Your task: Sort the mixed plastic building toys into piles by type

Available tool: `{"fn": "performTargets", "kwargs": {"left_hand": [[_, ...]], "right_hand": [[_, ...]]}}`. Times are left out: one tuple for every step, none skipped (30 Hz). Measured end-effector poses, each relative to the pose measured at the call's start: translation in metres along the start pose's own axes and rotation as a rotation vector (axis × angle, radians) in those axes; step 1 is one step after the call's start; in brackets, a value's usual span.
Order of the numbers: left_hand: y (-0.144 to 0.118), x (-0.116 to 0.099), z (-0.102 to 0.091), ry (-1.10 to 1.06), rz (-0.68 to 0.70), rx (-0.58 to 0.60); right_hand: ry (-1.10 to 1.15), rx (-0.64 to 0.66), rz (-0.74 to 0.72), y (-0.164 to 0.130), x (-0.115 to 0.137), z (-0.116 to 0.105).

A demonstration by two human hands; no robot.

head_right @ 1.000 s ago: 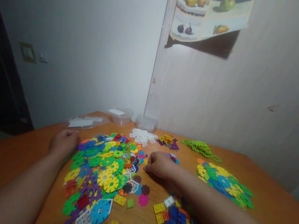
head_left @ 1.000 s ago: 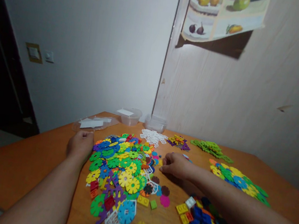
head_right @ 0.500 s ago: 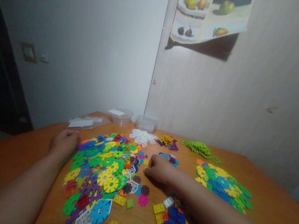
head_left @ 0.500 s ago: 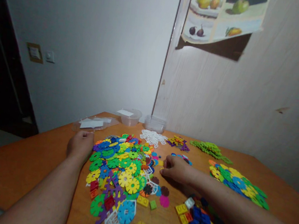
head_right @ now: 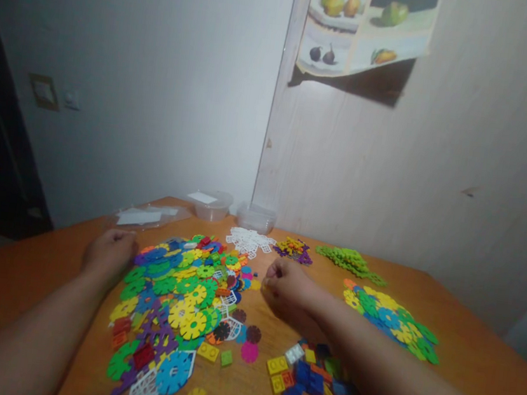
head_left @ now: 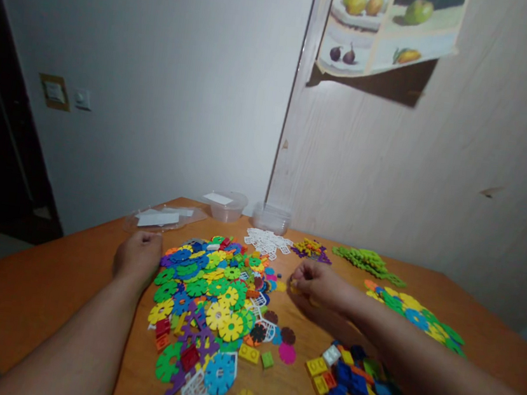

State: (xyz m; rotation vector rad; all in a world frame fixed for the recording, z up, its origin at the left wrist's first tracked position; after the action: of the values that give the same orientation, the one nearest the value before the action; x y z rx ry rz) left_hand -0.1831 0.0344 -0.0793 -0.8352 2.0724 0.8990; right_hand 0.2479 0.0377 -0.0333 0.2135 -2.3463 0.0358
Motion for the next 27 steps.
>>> {"fn": "performTargets", "kwargs": {"left_hand": [[0.001,0.0,0.0,0.005,-0.008,0.001],[0.001,0.0,0.0,0.011,-0.021,0.001],[0.001,0.0,0.0,0.015,-0.035,0.0],[0.001,-0.001,0.0,0.019,-0.04,0.0],[0.001,-0.002,-0.001,0.021,-0.043,0.002],[0.001,-0.002,-0.001,0.022,-0.046,0.008],[0.001,-0.003,-0.001,0.021,-0.049,0.016],[0.001,-0.003,-0.002,0.021,-0.053,0.022],[0.001,-0.003,-0.002,0.021,-0.056,0.026],[0.001,-0.003,-0.002,0.021,-0.055,0.027],[0.002,-0.003,-0.001,0.021,-0.051,0.025],[0.002,-0.002,-0.001,0.02,-0.043,0.02],[0.003,-0.001,0.0,0.017,-0.033,0.016],[0.003,0.0,0.001,0.014,-0.024,0.013],[0.003,0.001,0.001,0.012,-0.019,0.008],[0.003,0.001,0.002,0.013,-0.017,0.002],[0.003,0.001,0.002,0.014,-0.017,-0.002],[0.002,0.001,0.001,0.014,-0.02,-0.005],[0.001,0.0,0.001,0.012,-0.024,-0.006],[0.0,-0.002,0.0,0.009,-0.029,-0.005],[-0.002,-0.003,-0.001,0.004,-0.033,-0.004],[-0.003,-0.005,-0.002,0.0,-0.037,-0.003],[-0.005,-0.007,-0.003,-0.004,-0.041,-0.003],[-0.006,-0.008,-0.004,-0.006,-0.041,-0.001],[-0.007,-0.009,-0.005,-0.009,-0.039,0.002],[-0.007,-0.01,-0.005,-0.012,-0.036,0.005],[-0.007,-0.01,-0.006,-0.013,-0.033,0.008]], "right_hand": [[0.033,-0.03,0.007,0.003,-0.003,-0.009],[0.064,-0.06,0.017,0.007,-0.006,-0.018],[0.091,-0.085,0.028,0.01,-0.009,-0.026],[0.114,-0.103,0.042,0.013,-0.013,-0.033],[0.133,-0.112,0.056,0.015,-0.018,-0.038],[0.149,-0.112,0.071,0.017,-0.022,-0.042],[0.161,-0.109,0.084,0.019,-0.026,-0.043],[0.171,-0.104,0.095,0.021,-0.029,-0.043],[0.18,-0.101,0.104,0.022,-0.032,-0.042],[0.187,-0.102,0.11,0.023,-0.034,-0.041],[0.192,-0.106,0.114,0.025,-0.036,-0.039],[0.194,-0.116,0.118,0.026,-0.037,-0.038],[0.193,-0.13,0.122,0.027,-0.038,-0.038],[0.189,-0.148,0.123,0.028,-0.038,-0.038],[0.182,-0.168,0.122,0.028,-0.037,-0.038],[0.172,-0.189,0.117,0.028,-0.035,-0.039],[0.16,-0.208,0.106,0.027,-0.033,-0.039],[0.145,-0.221,0.09,0.026,-0.029,-0.038],[0.129,-0.223,0.069,0.024,-0.024,-0.036],[0.113,-0.213,0.046,0.022,-0.019,-0.033],[0.098,-0.189,0.02,0.019,-0.012,-0.028],[0.085,-0.157,-0.007,0.016,-0.005,-0.021],[0.077,-0.123,-0.034,0.012,0.002,-0.014],[0.066,-0.083,-0.062,0.008,0.01,-0.005],[0.048,-0.04,-0.09,0.004,0.017,0.003],[0.021,0.005,-0.122,0.0,0.025,0.012],[-0.017,0.06,-0.159,-0.004,0.032,0.02]]}}
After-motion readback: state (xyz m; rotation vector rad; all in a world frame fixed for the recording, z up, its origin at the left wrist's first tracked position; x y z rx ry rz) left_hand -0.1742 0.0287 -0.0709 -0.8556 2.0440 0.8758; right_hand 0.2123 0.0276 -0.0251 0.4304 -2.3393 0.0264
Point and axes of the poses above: each hand's wrist, its own y-axis towards the middle knuckle, its own z-axis out of the palm, x = y × z, the point moved 2 cm from there along y, towards the middle knuckle, and after that the axes turned 5 degrees about -x, right-handed, at the moved point
